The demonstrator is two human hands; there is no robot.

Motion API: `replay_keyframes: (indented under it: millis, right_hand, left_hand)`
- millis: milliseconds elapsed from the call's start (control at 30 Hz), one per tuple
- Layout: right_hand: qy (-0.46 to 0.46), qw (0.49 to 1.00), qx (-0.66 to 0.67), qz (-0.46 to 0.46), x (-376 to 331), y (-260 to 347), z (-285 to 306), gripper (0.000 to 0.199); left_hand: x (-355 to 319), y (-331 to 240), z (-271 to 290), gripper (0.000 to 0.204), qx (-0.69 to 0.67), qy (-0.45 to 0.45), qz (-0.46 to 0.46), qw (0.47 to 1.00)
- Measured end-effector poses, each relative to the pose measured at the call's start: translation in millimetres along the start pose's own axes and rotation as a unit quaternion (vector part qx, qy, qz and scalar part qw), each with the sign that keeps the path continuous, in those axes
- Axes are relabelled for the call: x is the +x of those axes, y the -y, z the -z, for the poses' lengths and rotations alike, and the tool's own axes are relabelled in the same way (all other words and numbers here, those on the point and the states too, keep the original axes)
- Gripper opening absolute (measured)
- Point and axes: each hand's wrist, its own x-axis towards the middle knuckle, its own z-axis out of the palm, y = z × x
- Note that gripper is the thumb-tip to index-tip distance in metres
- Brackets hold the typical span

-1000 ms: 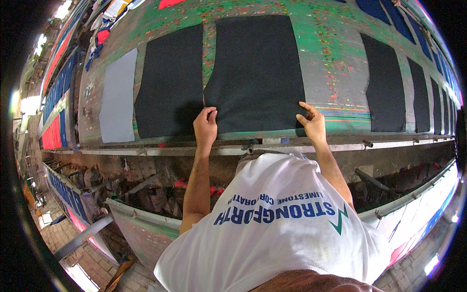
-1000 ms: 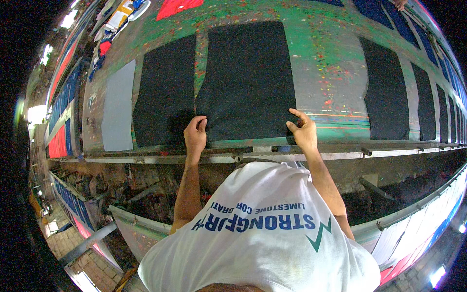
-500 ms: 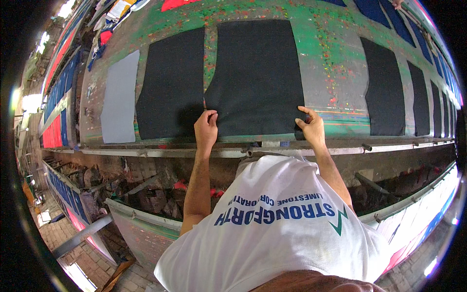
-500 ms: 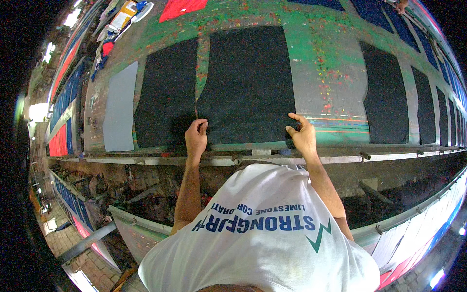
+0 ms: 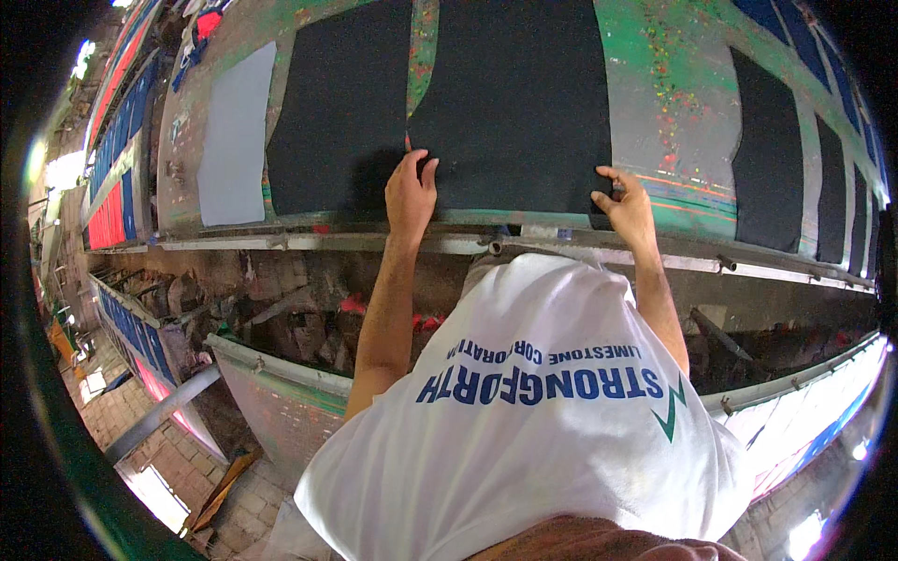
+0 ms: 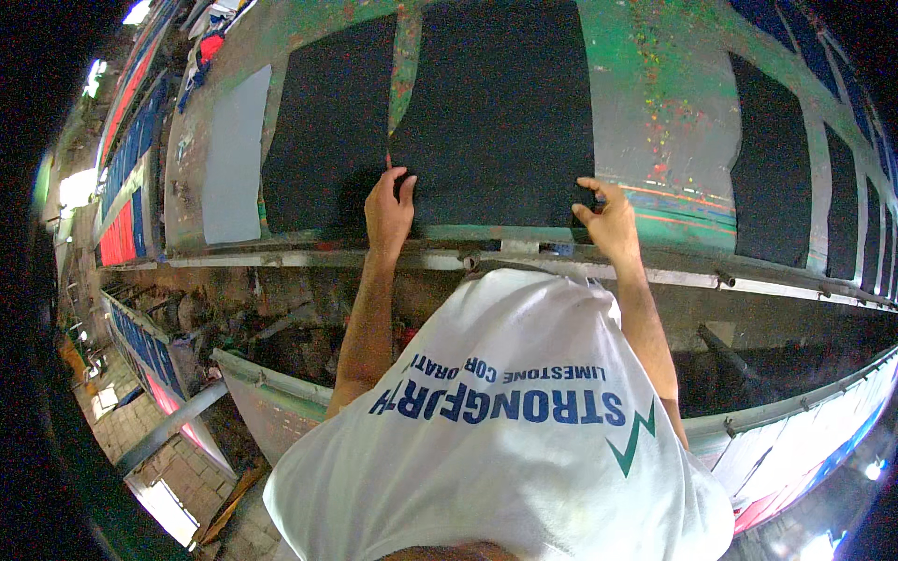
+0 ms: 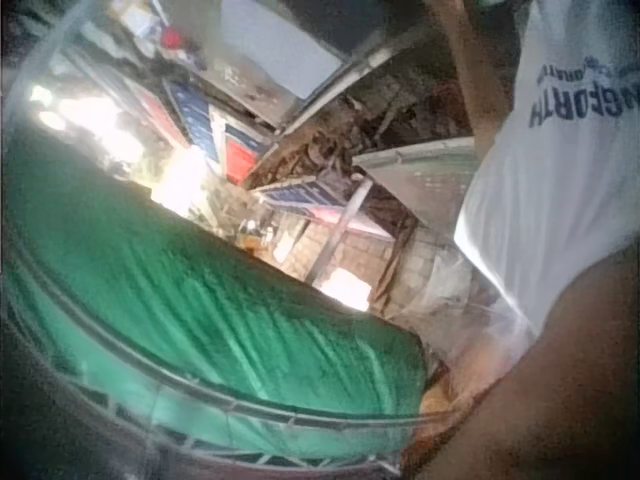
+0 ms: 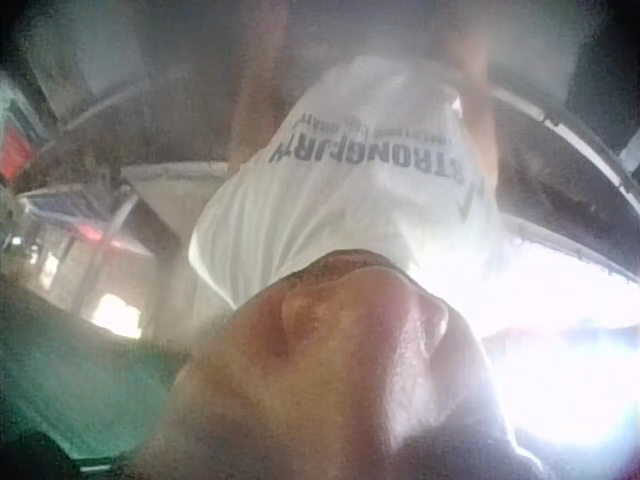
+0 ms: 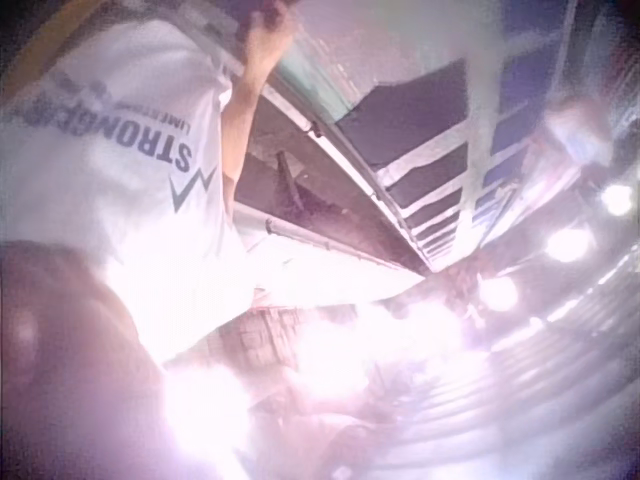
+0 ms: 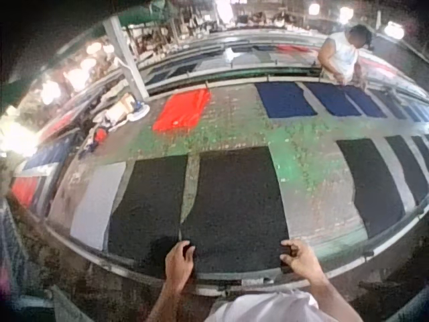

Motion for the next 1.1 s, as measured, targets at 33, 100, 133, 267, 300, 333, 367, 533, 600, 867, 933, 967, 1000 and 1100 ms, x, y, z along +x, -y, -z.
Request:
replay_keyframes:
  millis: [33,100,133,267,300,333,367,533,600,867,933,967,1000,1100]
  right_hand:
    - [-0.005,1.0,-0.019,0.014,0.7,0.0,-0.4,0.051]
    - [-0.018,0.997,-0.059,0.038,0.4,0.8,0.1,0.052]
    - [-0.007,0.998,-0.064,0.026,-0.1,1.6,0.8,0.055]
    - [-0.007,0.997,-0.078,0.029,-2.8,7.3,0.8,0.058]
    - [-0.008,0.996,-0.084,0.033,-2.7,9.2,0.4,0.058]
    - [-0.007,0.995,-0.092,0.029,-2.6,11.1,0.2,0.059]
    - [-0.005,0.995,-0.09,0.032,-2.7,13.0,0.3,0.059]
    - [0.007,0.997,-0.075,0.008,-3.5,21.4,2.1,0.057]
    - [0.012,0.995,-0.097,0.009,-3.1,23.7,2.5,0.059]
    - [-0.029,0.97,-0.199,0.139,-3.8,45.2,-7.4,0.052]
    - [-0.038,0.947,-0.205,0.244,5.2,55.9,-21.2,0.05]
    - [-0.044,0.931,-0.205,0.299,11.5,61.5,-29.9,0.049]
    - [-0.037,0.923,-0.199,0.329,17.5,67.0,-42.6,0.048]
    - [0.007,0.888,-0.285,0.36,29.6,79.1,-79.9,0.053]
  left_hand:
    - [-0.5,-0.5,-0.1,0.033,0.003,0.005,0.01,1.0]
    - [-2.0,-2.3,-0.2,0.037,0.008,0.011,0.028,1.0]
    - [-2.9,-2.9,0.3,0.038,0.011,0.018,0.035,0.999]
    - [-3.8,-2.3,0.5,0.039,0.042,0.016,0.008,0.999]
    - [-4.0,-1.4,0.3,0.039,0.055,0.007,-0.012,0.998]
    - [-4.7,-0.5,0.1,0.039,0.059,0.008,-0.011,0.998]
    - [-5.3,0.3,-0.4,0.038,0.062,0.008,-0.011,0.998]
    - [-8.4,-0.4,-1.7,0.04,0.073,-0.006,-0.02,0.997]
    - [-9.3,-3.0,-1.1,0.04,0.079,-0.016,-0.026,0.996]
    - [3.9,-23.2,4.2,0.033,0.08,-0.027,-0.123,0.989]
    - [14.1,-35.3,-3.8,0.039,0.051,0.051,-0.169,0.983]
    - [21.0,-42.8,-11.1,0.045,0.036,0.104,-0.195,0.975]
    - [23.7,-52.1,-18.6,0.05,0.068,0.114,-0.213,0.968]
    - [38.0,-64.8,-37.8,0.067,0.11,0.153,-0.22,0.957]
